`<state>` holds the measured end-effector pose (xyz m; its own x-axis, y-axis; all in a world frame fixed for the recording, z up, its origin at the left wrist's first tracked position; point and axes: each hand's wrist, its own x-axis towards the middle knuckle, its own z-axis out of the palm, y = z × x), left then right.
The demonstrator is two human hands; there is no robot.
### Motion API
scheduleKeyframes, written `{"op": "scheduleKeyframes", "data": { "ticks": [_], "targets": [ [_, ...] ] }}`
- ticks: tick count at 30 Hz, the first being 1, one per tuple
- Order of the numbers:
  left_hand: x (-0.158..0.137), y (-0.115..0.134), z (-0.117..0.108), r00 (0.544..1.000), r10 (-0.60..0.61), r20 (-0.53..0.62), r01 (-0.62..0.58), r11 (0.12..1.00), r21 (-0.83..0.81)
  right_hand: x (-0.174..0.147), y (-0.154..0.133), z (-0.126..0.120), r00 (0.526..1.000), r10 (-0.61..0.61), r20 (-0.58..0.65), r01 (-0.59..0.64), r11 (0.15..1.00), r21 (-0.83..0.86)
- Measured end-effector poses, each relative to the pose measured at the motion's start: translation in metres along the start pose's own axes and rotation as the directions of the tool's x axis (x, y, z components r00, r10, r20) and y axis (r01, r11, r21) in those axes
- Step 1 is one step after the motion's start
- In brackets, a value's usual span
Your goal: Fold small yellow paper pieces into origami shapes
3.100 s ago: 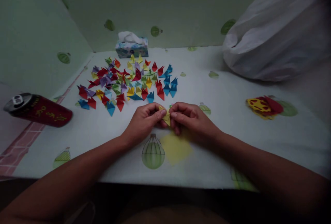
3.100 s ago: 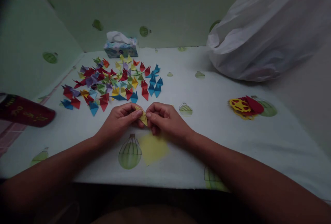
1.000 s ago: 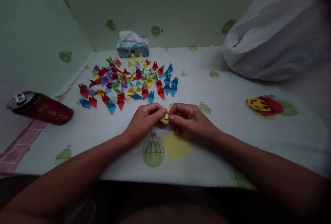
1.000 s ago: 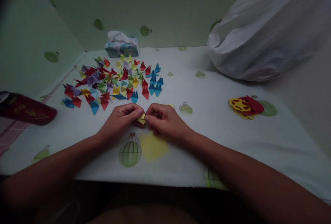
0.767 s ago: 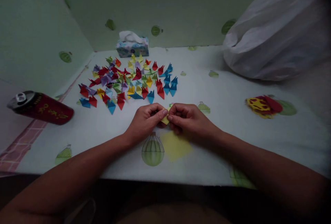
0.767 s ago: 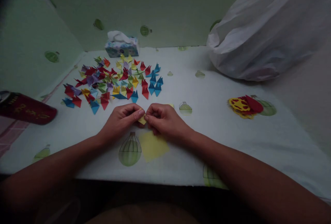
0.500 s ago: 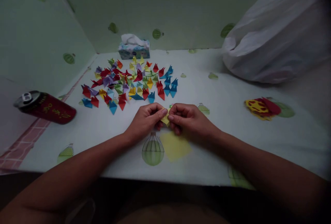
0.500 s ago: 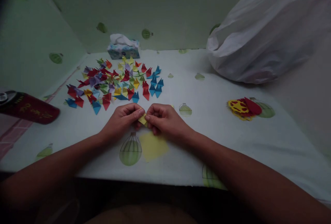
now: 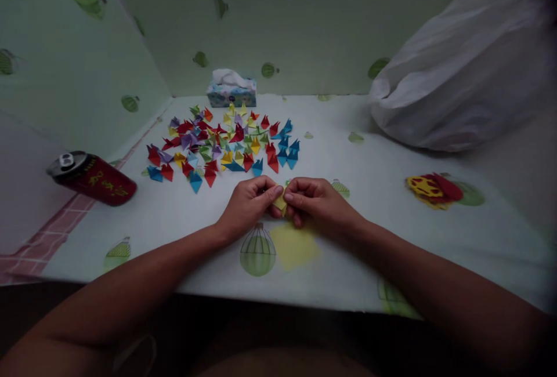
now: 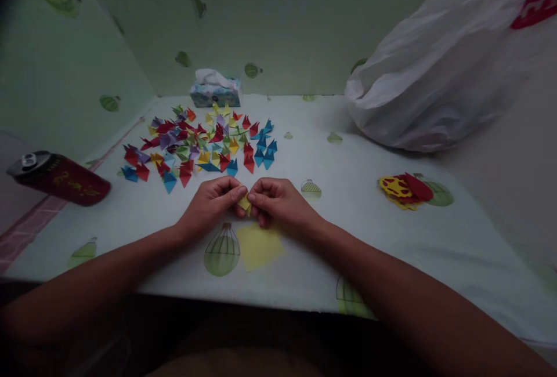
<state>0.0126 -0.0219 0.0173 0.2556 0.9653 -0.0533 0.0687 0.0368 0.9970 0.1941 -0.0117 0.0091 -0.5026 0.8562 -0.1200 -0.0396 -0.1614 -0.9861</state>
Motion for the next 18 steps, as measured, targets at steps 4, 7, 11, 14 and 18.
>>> {"op": "scheduleKeyframes", "data": {
  "ticks": [4,7,11,14,18],
  "targets": [
    [-0.0002,-0.0014,0.0016,1.000,0.007,-0.011,-0.007,1.000,0.012,-0.0004,-0.0016,0.0011,1.000,0.003,-0.015,-0.004,0.996,-0.087],
    [-0.0003,-0.0020,0.0020,1.000,0.001,-0.006,-0.001,1.000,0.011,-0.0015,-0.0019,0.0013,1.000,-0.012,-0.022,0.009,0.991,-0.135],
    [-0.0001,-0.0027,0.0021,1.000,0.003,0.012,-0.003,1.000,-0.012,-0.0032,-0.0028,0.0014,0.999,-0.041,-0.028,0.035,0.980,-0.198],
    [0.0003,-0.0030,0.0020,1.000,0.001,0.018,0.000,1.000,-0.022,-0.0039,-0.0042,0.0024,0.998,-0.054,-0.026,0.046,0.970,-0.239],
    [0.0003,-0.0030,0.0014,1.000,0.006,0.020,-0.006,0.999,-0.035,-0.0042,-0.0058,0.0038,0.999,-0.051,-0.015,0.047,0.977,-0.208]
  ]
}}
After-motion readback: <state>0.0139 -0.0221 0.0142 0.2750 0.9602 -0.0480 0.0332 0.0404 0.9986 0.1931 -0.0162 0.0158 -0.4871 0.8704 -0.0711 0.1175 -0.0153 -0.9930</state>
